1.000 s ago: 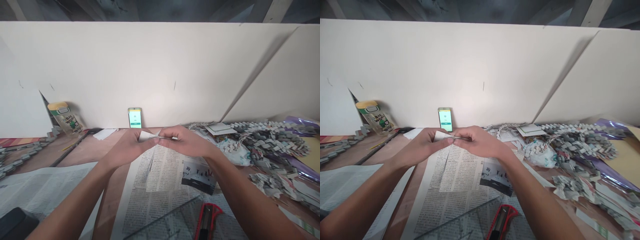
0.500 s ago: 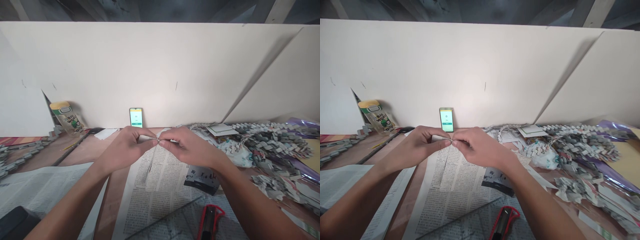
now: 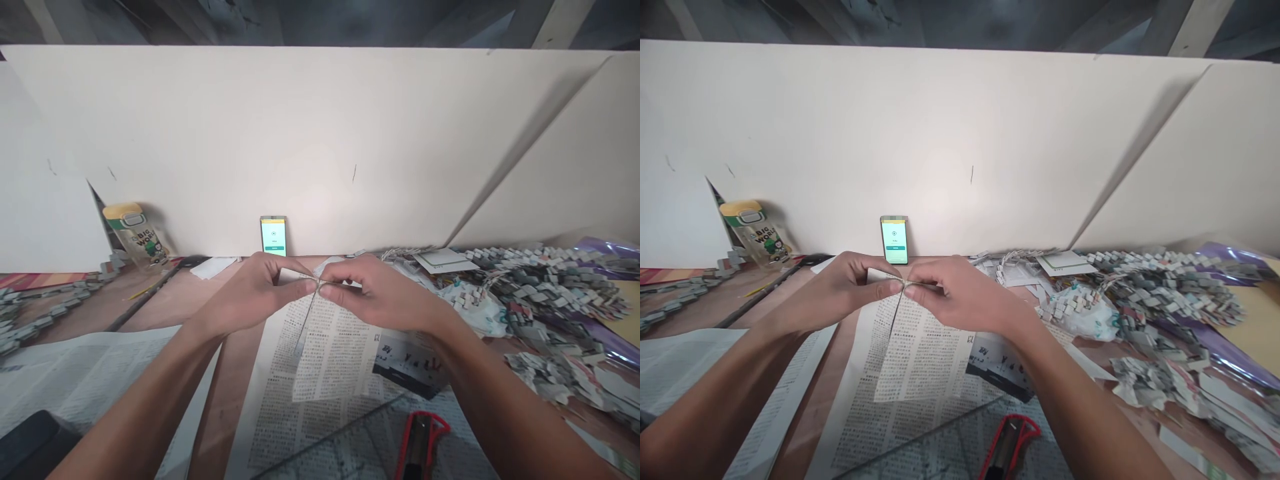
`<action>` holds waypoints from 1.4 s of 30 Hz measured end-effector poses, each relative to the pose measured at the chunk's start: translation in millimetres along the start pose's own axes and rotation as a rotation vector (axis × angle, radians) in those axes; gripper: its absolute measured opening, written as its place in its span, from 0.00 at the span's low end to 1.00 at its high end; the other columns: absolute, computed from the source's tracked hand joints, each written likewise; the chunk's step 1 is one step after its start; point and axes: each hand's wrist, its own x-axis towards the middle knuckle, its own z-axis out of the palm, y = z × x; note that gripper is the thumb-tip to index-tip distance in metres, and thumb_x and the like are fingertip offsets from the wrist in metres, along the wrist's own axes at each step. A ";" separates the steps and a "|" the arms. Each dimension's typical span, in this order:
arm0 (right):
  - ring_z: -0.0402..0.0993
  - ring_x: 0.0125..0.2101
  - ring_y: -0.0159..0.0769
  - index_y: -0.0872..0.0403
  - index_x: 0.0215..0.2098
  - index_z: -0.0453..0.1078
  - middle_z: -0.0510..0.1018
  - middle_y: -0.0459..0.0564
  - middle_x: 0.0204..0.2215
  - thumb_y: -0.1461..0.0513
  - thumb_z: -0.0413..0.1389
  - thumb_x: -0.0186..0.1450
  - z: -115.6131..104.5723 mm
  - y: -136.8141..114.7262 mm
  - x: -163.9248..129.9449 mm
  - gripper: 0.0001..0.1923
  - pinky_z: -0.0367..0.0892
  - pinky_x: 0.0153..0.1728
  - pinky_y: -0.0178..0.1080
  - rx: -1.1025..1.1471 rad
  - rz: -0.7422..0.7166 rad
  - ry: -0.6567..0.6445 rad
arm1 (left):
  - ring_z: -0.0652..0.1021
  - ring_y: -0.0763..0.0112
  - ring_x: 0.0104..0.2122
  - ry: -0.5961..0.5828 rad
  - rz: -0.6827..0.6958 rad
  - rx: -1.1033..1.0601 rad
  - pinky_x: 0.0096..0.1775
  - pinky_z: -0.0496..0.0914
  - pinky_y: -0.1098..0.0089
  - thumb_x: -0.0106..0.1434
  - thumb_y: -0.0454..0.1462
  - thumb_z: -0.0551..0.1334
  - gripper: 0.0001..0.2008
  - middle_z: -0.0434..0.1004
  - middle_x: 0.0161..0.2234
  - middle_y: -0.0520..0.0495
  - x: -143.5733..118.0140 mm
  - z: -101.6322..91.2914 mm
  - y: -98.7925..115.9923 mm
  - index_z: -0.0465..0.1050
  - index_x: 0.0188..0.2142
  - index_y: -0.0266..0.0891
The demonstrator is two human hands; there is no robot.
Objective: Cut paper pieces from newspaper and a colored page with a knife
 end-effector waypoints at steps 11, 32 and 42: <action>0.53 0.21 0.26 0.54 0.25 0.61 0.60 0.40 0.20 0.60 0.49 0.64 -1.4 3.5 1.5 0.10 0.50 0.24 0.32 0.111 -0.001 -0.059 | 0.68 0.73 0.27 -0.031 -0.002 -0.035 0.30 0.63 0.71 0.61 0.42 0.58 0.11 0.73 0.27 0.50 1.8 -2.0 -2.3 0.77 0.34 0.39; 0.57 0.21 0.26 0.54 0.27 0.67 0.65 0.42 0.22 0.57 0.50 0.64 -4.7 9.0 1.3 0.11 0.52 0.23 0.32 0.124 0.150 -0.060 | 0.74 0.68 0.35 -0.324 -0.081 -0.107 0.37 0.67 0.69 0.59 0.40 0.61 0.09 0.75 0.35 0.51 7.2 -3.4 -25.7 0.73 0.38 0.40; 0.56 0.18 0.25 0.56 0.21 0.67 0.63 0.40 0.16 0.55 0.57 0.57 -15.2 15.9 -4.0 0.14 0.51 0.18 0.32 0.212 0.326 -0.250 | 0.67 0.72 0.24 -0.231 -0.129 0.034 0.25 0.60 0.72 0.59 0.45 0.58 0.11 0.69 0.26 0.51 3.9 7.6 -20.4 0.71 0.30 0.40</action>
